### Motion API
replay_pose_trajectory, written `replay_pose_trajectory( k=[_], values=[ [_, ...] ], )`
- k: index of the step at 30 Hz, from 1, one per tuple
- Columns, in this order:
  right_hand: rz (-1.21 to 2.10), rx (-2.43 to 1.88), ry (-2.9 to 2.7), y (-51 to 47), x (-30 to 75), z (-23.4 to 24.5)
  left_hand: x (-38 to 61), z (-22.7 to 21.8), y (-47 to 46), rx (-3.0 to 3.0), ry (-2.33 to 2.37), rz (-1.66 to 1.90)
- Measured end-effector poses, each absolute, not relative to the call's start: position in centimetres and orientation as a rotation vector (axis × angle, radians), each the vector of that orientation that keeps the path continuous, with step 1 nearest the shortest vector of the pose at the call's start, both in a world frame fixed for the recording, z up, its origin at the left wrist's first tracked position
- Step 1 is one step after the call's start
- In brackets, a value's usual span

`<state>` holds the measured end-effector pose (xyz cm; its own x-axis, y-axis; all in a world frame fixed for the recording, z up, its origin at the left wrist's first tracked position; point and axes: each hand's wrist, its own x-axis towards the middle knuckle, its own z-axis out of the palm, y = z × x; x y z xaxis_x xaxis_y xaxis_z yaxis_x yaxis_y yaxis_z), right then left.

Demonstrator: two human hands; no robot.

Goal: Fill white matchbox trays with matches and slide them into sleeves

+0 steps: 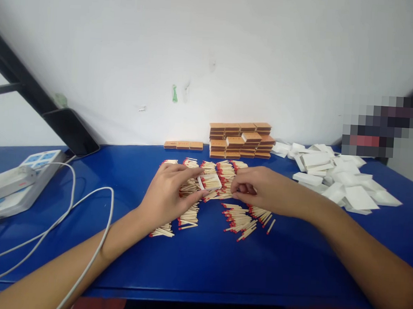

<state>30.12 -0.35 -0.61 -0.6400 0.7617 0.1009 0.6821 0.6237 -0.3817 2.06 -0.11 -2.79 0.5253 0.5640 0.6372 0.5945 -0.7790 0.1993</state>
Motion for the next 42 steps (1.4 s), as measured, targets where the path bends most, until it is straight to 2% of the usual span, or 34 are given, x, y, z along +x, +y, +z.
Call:
replay_pose_trajectory(
  k=[4,11,20,28,42],
  values=[
    [0.619,-1.242,-2.621,-0.3,30.0,-0.7,2.0,-2.8,-0.1,-2.699,-1.044,-1.096],
    [0.693,-1.317,-2.627,-0.5,30.0,-0.8,2.0,-2.9,-0.1,-2.716,-1.036,-1.095],
    [0.48,-1.204,-2.475,-0.9,30.2,0.6,1.9,-3.3,-0.1,-2.739,-1.032,-1.055],
    [0.272,-1.091,-2.42,-1.9,28.1,-0.1,2.4,-3.1,-0.7,-2.801,-0.916,-1.08],
    [0.264,-1.119,-2.451,-2.0,27.9,-0.1,2.5,-2.8,-0.9,-2.851,-0.822,-1.087]
  ],
)
